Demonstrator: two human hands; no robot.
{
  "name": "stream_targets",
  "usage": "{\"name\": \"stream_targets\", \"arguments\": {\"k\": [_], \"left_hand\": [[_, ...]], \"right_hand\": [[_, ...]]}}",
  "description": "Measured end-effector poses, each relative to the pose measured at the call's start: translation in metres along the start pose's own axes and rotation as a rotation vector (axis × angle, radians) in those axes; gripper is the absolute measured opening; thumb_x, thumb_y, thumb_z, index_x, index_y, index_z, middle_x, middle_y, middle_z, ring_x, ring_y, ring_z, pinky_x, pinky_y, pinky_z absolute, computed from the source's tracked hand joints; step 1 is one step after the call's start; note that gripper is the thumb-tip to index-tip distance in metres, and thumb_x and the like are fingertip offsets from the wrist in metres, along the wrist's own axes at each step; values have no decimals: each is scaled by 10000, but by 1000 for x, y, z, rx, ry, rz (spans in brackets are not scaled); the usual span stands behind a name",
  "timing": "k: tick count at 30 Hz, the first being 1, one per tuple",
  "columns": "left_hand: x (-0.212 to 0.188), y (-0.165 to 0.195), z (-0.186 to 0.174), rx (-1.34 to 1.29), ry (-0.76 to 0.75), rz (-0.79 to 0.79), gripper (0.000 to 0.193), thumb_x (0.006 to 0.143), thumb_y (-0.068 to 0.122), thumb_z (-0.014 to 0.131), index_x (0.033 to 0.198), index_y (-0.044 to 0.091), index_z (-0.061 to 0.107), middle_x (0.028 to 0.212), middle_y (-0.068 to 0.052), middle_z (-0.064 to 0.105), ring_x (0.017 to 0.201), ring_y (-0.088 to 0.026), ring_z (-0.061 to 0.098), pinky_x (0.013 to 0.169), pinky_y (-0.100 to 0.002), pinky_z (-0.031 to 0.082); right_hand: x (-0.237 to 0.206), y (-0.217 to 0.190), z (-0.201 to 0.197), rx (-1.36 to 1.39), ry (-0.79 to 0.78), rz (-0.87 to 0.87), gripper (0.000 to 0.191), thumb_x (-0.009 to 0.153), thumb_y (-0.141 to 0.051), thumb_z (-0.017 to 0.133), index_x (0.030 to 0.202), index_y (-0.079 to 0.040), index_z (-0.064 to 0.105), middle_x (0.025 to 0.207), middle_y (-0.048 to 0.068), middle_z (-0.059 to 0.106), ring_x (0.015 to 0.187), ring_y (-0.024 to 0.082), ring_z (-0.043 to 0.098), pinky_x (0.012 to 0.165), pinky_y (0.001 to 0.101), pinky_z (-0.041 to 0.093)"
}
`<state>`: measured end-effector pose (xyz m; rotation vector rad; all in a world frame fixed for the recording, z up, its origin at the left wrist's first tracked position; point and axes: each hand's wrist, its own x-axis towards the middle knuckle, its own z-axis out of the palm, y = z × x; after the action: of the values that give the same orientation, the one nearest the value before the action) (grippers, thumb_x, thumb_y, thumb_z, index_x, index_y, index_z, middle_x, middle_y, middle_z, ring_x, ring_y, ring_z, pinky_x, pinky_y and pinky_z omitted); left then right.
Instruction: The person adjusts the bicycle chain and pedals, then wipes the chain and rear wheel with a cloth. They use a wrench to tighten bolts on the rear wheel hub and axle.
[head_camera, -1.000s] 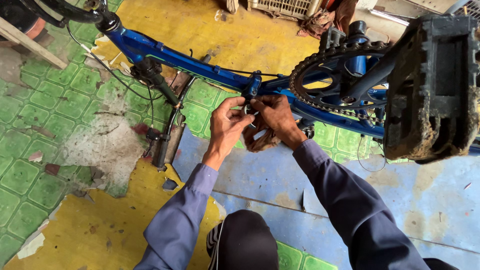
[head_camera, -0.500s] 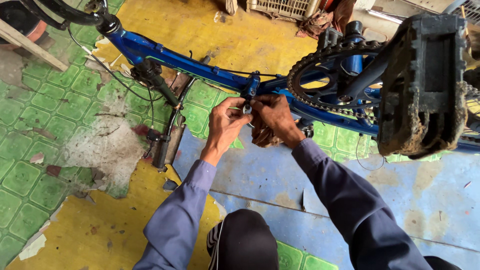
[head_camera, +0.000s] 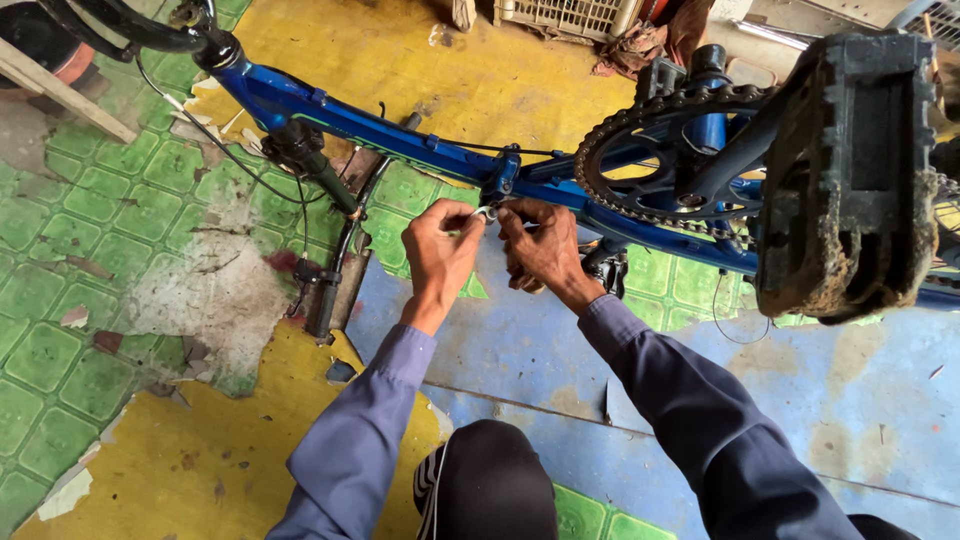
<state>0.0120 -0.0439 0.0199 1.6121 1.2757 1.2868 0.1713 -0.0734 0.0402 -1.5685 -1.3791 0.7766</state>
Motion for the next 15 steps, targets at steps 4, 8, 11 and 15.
{"name": "stream_targets", "arguments": {"k": [4,8,11,15], "left_hand": [[7,7,-10,96,2,115,64,903,56,743,950,29,708,863,-99,754,732,-192,724,667,-330,567],[17,7,-13,104,54,222,90,948,49,709,1015,20,656,922,-134,729,790,-260,712,702,-353,557],[27,3,-10,121,59,251,102,963,49,715,1025,22,639,941,-149,716,804,-285,700,721,-364,555],[37,-4,-5,142,74,295,145,957,71,730,1046,16,630,940,-149,707,785,-285,688,693,-383,538]], "right_hand": [[-2,-2,0,-63,23,-97,245,946,-227,684,1055,-28,776,778,76,760,681,151,759,612,315,583],[-9,-14,-3,-21,-14,139,250,949,-217,661,1132,-66,740,776,94,749,586,218,733,510,378,578],[-16,-19,-9,-170,111,-102,303,977,-186,698,1266,-104,654,795,100,754,602,250,735,542,397,567],[-18,-17,-18,-338,126,-342,751,922,-146,736,1555,-110,335,837,94,784,622,311,730,533,426,546]]}}
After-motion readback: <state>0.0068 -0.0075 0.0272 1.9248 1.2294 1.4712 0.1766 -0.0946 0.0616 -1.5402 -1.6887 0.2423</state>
